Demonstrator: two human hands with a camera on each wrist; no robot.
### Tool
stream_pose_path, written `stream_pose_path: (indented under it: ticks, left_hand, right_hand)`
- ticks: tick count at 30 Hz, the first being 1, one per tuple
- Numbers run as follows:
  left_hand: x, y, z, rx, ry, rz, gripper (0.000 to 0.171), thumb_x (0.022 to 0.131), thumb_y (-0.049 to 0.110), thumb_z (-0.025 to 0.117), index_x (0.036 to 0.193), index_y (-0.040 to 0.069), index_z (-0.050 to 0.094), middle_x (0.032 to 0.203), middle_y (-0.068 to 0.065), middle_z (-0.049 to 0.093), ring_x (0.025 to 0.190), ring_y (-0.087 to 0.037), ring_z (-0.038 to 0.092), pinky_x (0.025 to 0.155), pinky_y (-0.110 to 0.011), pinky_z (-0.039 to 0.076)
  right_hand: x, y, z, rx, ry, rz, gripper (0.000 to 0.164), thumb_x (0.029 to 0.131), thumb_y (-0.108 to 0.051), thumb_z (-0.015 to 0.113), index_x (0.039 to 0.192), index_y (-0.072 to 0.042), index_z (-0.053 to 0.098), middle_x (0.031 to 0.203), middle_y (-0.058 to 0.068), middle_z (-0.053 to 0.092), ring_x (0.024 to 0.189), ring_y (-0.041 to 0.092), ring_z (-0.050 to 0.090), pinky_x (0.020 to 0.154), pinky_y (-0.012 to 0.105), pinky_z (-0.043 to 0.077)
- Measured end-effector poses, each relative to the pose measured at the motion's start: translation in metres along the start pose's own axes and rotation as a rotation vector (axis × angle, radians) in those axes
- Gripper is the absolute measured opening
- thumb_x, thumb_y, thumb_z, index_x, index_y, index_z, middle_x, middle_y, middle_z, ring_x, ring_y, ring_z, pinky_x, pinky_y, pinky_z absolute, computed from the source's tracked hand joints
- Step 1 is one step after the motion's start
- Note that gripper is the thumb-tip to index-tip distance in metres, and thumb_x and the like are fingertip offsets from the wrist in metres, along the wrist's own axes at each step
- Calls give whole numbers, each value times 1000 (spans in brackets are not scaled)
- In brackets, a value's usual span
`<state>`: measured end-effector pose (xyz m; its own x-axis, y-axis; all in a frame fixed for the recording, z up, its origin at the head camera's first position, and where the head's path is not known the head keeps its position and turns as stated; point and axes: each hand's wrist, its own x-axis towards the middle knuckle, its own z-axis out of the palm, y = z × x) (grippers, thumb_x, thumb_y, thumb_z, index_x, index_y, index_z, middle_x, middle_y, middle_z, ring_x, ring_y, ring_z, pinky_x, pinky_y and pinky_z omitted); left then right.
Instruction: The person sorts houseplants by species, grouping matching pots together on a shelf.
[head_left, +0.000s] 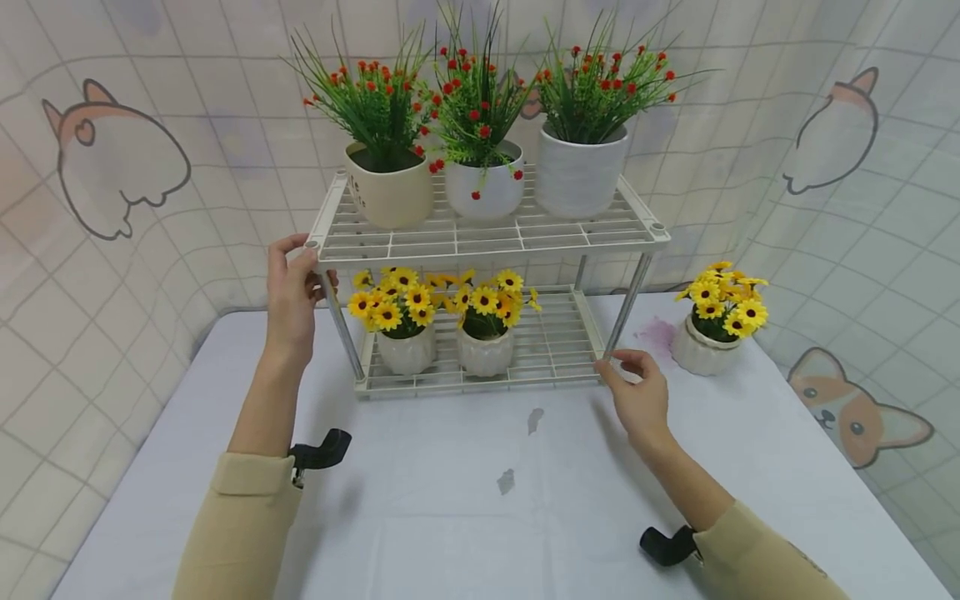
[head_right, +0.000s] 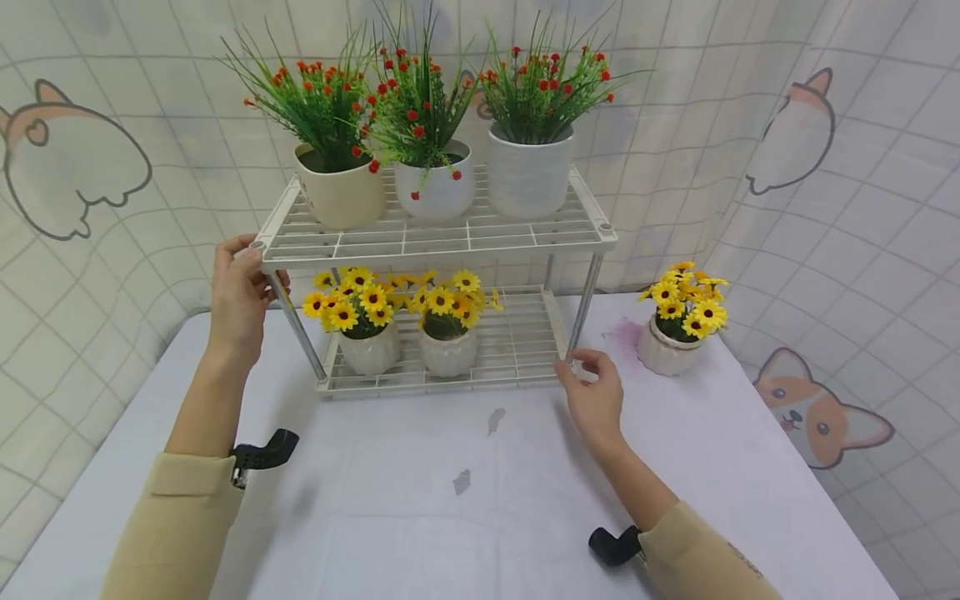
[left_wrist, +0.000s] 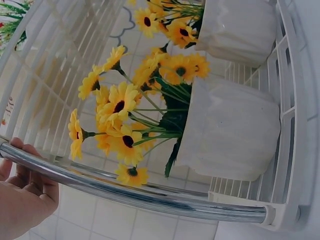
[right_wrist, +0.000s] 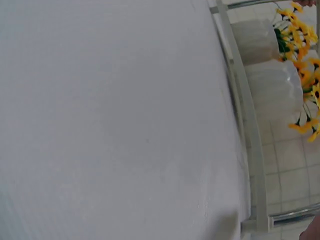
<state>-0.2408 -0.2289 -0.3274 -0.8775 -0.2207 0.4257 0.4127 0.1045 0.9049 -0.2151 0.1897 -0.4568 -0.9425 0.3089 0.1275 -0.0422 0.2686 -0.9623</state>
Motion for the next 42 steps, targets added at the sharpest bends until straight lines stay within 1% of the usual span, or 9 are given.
stream_pose_path:
  ticks: [4, 8, 12, 16, 20, 24, 30, 38, 42]
  left_hand:
    - [0, 0, 0, -8, 1, 3, 35, 106, 33, 39, 137, 17, 40, 104, -5, 58, 87, -20, 51, 83, -32, 39]
    - [0, 0, 0, -1, 4, -1, 35, 106, 34, 38, 137, 18, 40, 104, -4, 58, 87, -20, 51, 84, -32, 39]
    - [0, 0, 0, 3, 5, -4, 35, 106, 34, 39, 137, 18, 40, 104, -4, 58, 88, -20, 51, 85, -32, 39]
    - [0, -1, 0, -1, 4, -4, 35, 106, 35, 40, 137, 18, 40, 104, -4, 58, 88, -20, 51, 85, -32, 39]
    - [0, 0, -2, -1, 7, -3, 35, 106, 35, 39, 137, 19, 40, 105, -4, 59, 88, -20, 51, 84, -32, 40]
    - [1, 0, -2, 4, 2, -4, 36, 106, 36, 39, 138, 19, 40, 105, -5, 58, 87, -20, 51, 83, -32, 39]
    - [1, -1, -2, 6, -8, -13, 37, 107, 37, 39, 140, 19, 39, 107, -4, 58, 88, -20, 51, 83, -32, 39]
    - [1, -1, -2, -5, -9, -10, 36, 107, 35, 39, 139, 19, 39, 109, -5, 58, 88, -20, 51, 84, -32, 39]
    - [2, -2, -2, -5, -11, -15, 37, 107, 35, 39, 141, 19, 39, 110, -3, 58, 89, -19, 52, 84, -32, 39]
  right_hand:
    - [9, 4, -14, -7, 106, 67, 48, 99, -24, 70, 133, 3, 50, 136, 20, 48, 127, 30, 43, 86, 26, 41]
    - [20, 11, -27, 1, 189, 128, 62, 99, -32, 69, 142, 2, 39, 142, 19, 39, 132, 31, 38, 94, 31, 37]
    - [30, 18, -39, 7, 230, 186, 75, 99, -37, 67, 149, -1, 25, 149, 17, 30, 138, 30, 30, 110, 35, 30]
    - [39, 25, -46, -7, 260, 194, 81, 98, -35, 68, 152, -3, 18, 155, 16, 24, 144, 28, 25, 119, 36, 20]
    - [46, 29, -47, -53, 291, 176, 82, 97, -31, 70, 153, -2, 18, 155, 18, 25, 145, 29, 26, 119, 37, 20]
    - [52, 32, -48, -73, 356, 210, 85, 94, -31, 73, 153, -4, 18, 152, 19, 23, 143, 30, 25, 118, 38, 21]
    - [62, 40, -54, -72, 438, 275, 94, 90, -31, 75, 156, -5, 13, 157, 18, 17, 148, 30, 16, 120, 35, 15]
    - [79, 48, -64, -21, 414, 338, 97, 90, -31, 70, 160, -15, 4, 163, 12, 10, 152, 22, 9, 121, 30, 10]
    - [89, 50, -66, 2, 441, 342, 98, 90, -34, 73, 160, -16, 6, 163, 12, 13, 152, 20, 12, 120, 28, 10]
